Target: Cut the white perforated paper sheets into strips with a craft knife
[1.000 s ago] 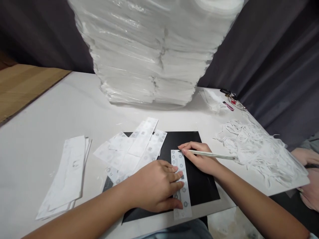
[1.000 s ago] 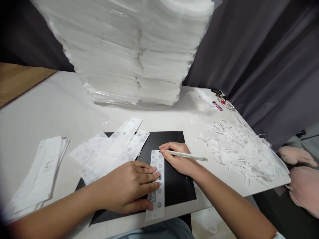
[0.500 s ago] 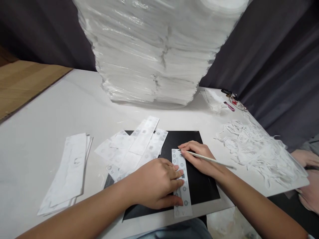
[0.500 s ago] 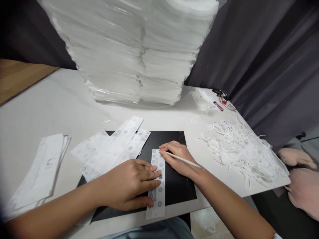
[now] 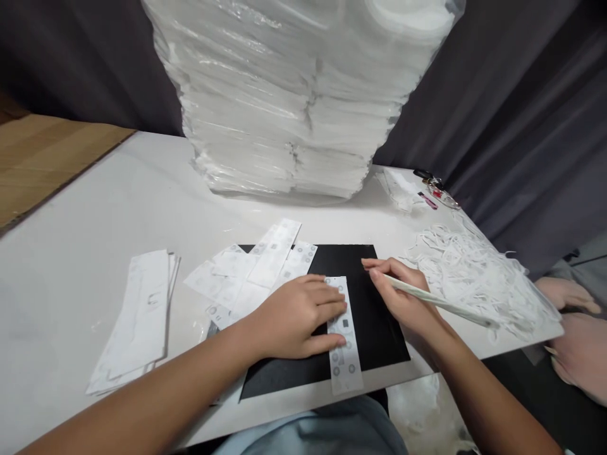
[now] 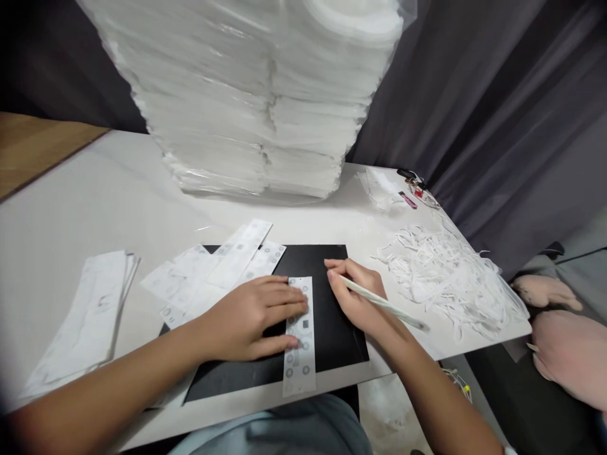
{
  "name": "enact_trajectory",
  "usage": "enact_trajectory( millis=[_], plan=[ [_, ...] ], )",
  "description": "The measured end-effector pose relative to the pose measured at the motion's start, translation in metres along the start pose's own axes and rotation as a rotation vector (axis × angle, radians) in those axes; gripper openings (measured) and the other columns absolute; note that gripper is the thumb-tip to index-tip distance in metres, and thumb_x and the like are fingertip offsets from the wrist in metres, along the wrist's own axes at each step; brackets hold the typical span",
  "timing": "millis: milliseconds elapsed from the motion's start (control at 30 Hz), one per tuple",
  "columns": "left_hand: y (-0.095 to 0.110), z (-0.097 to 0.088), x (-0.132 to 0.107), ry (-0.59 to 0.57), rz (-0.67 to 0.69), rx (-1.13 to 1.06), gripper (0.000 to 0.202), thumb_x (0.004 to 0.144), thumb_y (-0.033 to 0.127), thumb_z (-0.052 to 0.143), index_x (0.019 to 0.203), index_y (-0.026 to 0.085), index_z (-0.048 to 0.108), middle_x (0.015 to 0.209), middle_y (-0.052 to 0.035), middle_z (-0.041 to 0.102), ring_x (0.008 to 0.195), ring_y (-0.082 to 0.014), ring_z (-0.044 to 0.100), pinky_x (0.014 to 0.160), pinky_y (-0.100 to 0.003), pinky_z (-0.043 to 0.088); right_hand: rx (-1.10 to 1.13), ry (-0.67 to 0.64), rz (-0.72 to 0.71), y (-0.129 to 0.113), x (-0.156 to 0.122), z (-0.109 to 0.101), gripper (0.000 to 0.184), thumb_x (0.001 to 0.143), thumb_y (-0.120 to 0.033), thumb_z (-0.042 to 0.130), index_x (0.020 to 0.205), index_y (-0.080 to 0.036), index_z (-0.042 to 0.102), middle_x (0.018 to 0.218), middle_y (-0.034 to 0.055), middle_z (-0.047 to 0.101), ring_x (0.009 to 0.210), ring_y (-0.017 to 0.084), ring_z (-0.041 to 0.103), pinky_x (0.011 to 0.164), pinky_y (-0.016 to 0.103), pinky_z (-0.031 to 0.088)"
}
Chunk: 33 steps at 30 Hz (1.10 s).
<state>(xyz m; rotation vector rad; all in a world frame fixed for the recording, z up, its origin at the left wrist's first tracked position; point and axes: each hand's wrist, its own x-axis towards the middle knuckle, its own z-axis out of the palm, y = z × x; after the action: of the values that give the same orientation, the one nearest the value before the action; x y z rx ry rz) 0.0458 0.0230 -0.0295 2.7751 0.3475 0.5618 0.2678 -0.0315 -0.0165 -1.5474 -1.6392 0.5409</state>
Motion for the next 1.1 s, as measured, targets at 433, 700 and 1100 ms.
enact_trajectory(
  millis=[433,700,1100],
  plan=[
    [0.002,0.003,-0.001,-0.197,-0.153,0.142,0.075,0.079,0.063,0.057,0.131,0.009,0.053,0.138,-0.0184,0.05,0.128,-0.0379,0.045,0.104,-0.051,0.036,0.014,0.004,-0.105,-0.007,-0.063,0.032,0.012,0.084,-0.017,0.055,0.075,-0.022,0.062,0.099,0.0065,0.074,0.102,0.022,0.065,0.086,0.039,0.055],
    [0.002,0.002,-0.001,-0.232,-0.175,0.14,0.077,0.081,0.064,0.054,0.134,0.008,0.05,0.14,-0.0165,0.047,0.132,-0.0362,0.04,0.107,-0.049,0.033,-0.129,-0.006,-0.211,-0.009,-0.063,0.033,0.013,0.084,-0.015,0.054,0.074,-0.021,0.058,0.099,0.0072,0.074,0.101,0.022,0.065,0.084,0.037,0.054],
    [0.001,-0.002,0.001,-0.246,-0.249,0.023,0.082,0.072,0.064,0.066,0.134,0.014,0.049,0.146,-0.0199,0.037,0.131,-0.0391,0.04,0.103,-0.05,0.036,-0.788,0.416,0.05,0.03,-0.056,-0.021,0.032,0.094,-0.035,0.037,0.088,-0.013,0.06,0.127,0.0255,0.058,0.124,0.04,0.049,0.089,0.06,0.043]
  ],
)
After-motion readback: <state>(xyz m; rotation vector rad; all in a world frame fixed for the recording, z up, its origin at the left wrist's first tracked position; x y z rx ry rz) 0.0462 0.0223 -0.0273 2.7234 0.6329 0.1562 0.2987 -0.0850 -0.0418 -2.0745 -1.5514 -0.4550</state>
